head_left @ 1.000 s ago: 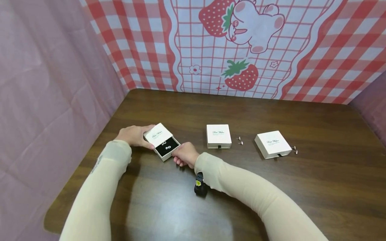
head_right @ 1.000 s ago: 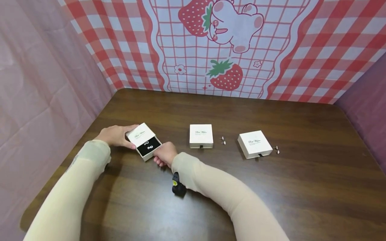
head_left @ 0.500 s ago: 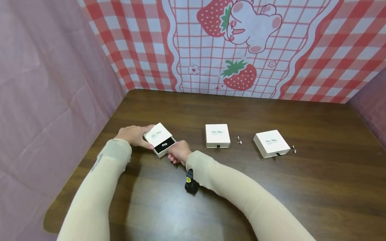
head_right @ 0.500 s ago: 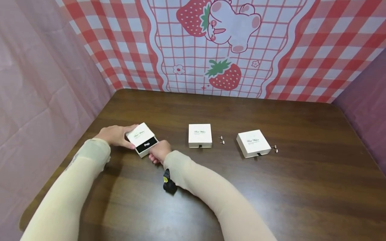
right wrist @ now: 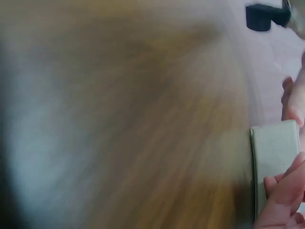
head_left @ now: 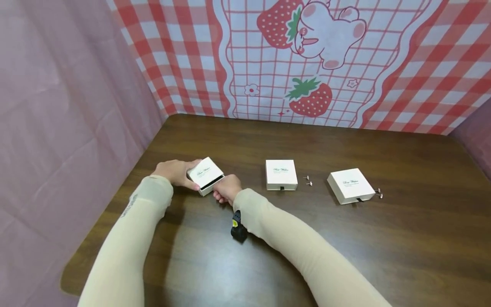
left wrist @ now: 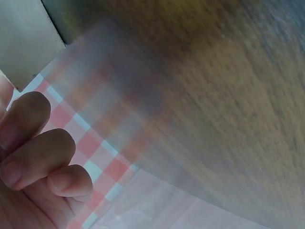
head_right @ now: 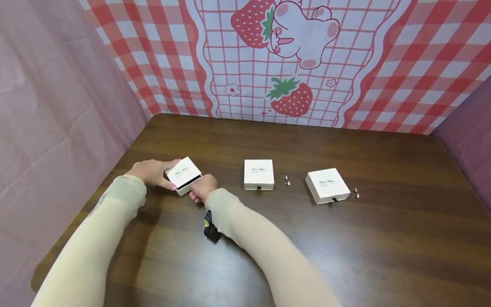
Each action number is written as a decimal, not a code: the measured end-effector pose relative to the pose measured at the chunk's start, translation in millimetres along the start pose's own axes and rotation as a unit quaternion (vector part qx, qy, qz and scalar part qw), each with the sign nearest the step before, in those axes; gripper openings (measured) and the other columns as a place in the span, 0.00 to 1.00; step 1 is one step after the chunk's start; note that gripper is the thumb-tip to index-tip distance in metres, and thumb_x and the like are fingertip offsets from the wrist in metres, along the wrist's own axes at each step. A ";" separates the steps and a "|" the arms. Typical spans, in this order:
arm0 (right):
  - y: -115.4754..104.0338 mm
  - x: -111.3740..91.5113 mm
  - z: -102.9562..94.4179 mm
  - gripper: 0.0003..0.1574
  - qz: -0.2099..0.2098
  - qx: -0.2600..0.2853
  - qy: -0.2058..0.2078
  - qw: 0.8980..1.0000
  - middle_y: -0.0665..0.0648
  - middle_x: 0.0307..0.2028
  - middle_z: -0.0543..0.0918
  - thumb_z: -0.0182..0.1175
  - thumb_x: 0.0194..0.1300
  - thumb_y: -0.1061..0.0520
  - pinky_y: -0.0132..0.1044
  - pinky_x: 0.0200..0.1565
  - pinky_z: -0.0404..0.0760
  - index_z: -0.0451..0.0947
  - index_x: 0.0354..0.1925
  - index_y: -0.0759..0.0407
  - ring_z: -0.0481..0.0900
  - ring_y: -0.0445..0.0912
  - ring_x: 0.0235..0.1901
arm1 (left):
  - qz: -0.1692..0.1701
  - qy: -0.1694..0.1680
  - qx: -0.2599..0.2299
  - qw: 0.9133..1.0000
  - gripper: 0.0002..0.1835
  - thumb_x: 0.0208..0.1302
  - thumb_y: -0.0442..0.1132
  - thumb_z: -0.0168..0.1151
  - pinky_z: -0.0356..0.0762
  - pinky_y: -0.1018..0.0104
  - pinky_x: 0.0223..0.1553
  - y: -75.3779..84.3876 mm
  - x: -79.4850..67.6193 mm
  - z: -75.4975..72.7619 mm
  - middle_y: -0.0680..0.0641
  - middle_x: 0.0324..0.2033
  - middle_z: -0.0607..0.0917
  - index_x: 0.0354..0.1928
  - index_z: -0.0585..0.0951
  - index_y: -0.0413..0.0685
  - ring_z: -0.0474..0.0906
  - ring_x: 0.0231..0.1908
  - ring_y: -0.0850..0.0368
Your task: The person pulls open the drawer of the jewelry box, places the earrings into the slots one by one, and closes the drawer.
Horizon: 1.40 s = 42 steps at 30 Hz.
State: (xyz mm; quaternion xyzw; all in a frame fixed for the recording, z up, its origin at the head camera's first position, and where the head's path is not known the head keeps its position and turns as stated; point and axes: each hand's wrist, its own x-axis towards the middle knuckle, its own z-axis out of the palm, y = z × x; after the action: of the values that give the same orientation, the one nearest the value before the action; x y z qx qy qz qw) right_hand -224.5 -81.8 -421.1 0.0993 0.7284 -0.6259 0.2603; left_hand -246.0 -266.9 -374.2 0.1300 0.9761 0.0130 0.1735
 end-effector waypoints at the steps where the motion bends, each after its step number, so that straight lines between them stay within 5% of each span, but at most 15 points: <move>1: -2.2 -0.1 1.3 0.10 0.004 -0.002 0.003 1.000 0.52 0.08 0.70 0.51 0.55 0.73 0.25 0.10 0.66 0.69 0.21 0.64 0.65 0.37 0.06 | -0.002 -0.001 -0.001 1.000 0.57 0.42 0.74 0.65 0.73 0.52 0.31 0.1 -0.3 -0.3 0.35 0.56 0.77 0.74 0.58 0.59 0.78 0.44 0.44; 16: -11.2 -1.5 -0.3 0.16 0.017 0.014 0.002 1.000 0.51 0.06 0.69 0.52 0.57 0.72 0.25 0.09 0.65 0.68 0.15 0.62 0.64 0.36 0.05 | -0.002 -0.018 -0.011 1.000 0.56 0.44 0.73 0.65 0.74 0.50 0.32 2.5 3.6 -4.4 0.35 0.58 0.76 0.74 0.56 0.61 0.77 0.47 0.42; 19: -13.5 -3.7 -8.3 0.15 0.019 -0.025 -0.020 0.999 0.52 0.07 0.70 0.54 0.60 0.70 0.26 0.10 0.67 0.69 0.18 0.63 0.66 0.37 0.05 | -0.006 -0.024 -0.006 1.000 0.57 0.44 0.74 0.65 0.75 0.50 0.35 4.7 5.0 -8.1 0.35 0.59 0.75 0.74 0.56 0.60 0.76 0.50 0.42; 22: -19.1 -9.9 -20.1 0.14 -0.013 -0.129 -0.058 0.990 0.52 0.08 0.71 0.55 0.64 0.64 0.28 0.12 0.70 0.72 0.21 0.64 0.68 0.38 0.07 | -0.013 -0.026 0.001 1.000 0.57 0.42 0.74 0.65 0.75 0.49 0.37 6.8 4.1 -11.2 0.35 0.59 0.75 0.74 0.57 0.60 0.76 0.50 0.42; 25: -25.7 -21.3 -35.0 0.14 -0.087 -0.273 -0.097 0.953 0.53 0.12 0.75 0.56 0.65 0.60 0.29 0.17 0.74 0.78 0.26 0.67 0.71 0.39 0.11 | -0.017 -0.023 0.003 1.000 0.56 0.42 0.73 0.66 0.75 0.49 0.37 8.6 1.3 -12.5 0.36 0.57 0.77 0.73 0.60 0.58 0.77 0.49 0.44; 29: -28.0 -37.7 -60.3 0.12 -0.208 -0.447 -0.137 0.859 0.53 0.26 0.84 0.57 0.65 0.58 0.32 0.32 0.78 0.85 0.37 0.63 0.77 0.40 0.24 | -0.015 -0.023 -0.015 0.999 0.55 0.45 0.72 0.65 0.75 0.47 0.42 10.2 -2.4 -13.1 0.35 0.59 0.75 0.73 0.61 0.55 0.75 0.52 0.43; 31: -26.3 -46.3 -74.2 0.13 -0.264 -0.500 -0.141 0.813 0.54 0.34 0.86 0.56 0.65 0.58 0.33 0.39 0.78 0.85 0.41 0.61 0.80 0.41 0.31 | -0.012 -0.013 -0.034 0.999 0.52 0.50 0.71 0.62 0.73 0.43 0.48 10.6 -4.8 -14.6 0.33 0.62 0.71 0.73 0.60 0.53 0.71 0.58 0.40; 33: -23.7 -54.6 -87.4 0.14 -0.315 -0.529 -0.131 0.777 0.53 0.39 0.86 0.56 0.65 0.59 0.35 0.44 0.78 0.85 0.44 0.61 0.81 0.42 0.37 | -0.005 0.008 -0.053 0.999 0.48 0.56 0.67 0.60 0.68 0.38 0.52 12.2 -7.9 -17.1 0.32 0.64 0.68 0.73 0.59 0.51 0.66 0.62 0.36; 42: -6.9 -85.4 -141.7 0.12 -0.437 -0.559 -0.039 0.703 0.53 0.37 0.87 0.59 0.62 0.59 0.41 0.39 0.79 0.86 0.41 0.59 0.82 0.47 0.37 | 0.108 0.097 -0.100 0.984 0.39 0.61 0.56 0.62 0.64 0.39 0.57 61.2 -16.9 -32.7 0.31 0.62 0.70 0.71 0.64 0.49 0.66 0.60 0.35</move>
State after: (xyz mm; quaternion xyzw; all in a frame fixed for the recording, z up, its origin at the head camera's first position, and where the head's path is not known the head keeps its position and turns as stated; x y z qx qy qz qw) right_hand -191.8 68.8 -360.6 -0.4186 0.8956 -0.1504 -0.0060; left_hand -226.6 -211.5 -333.5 0.2148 0.9623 0.1418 0.0879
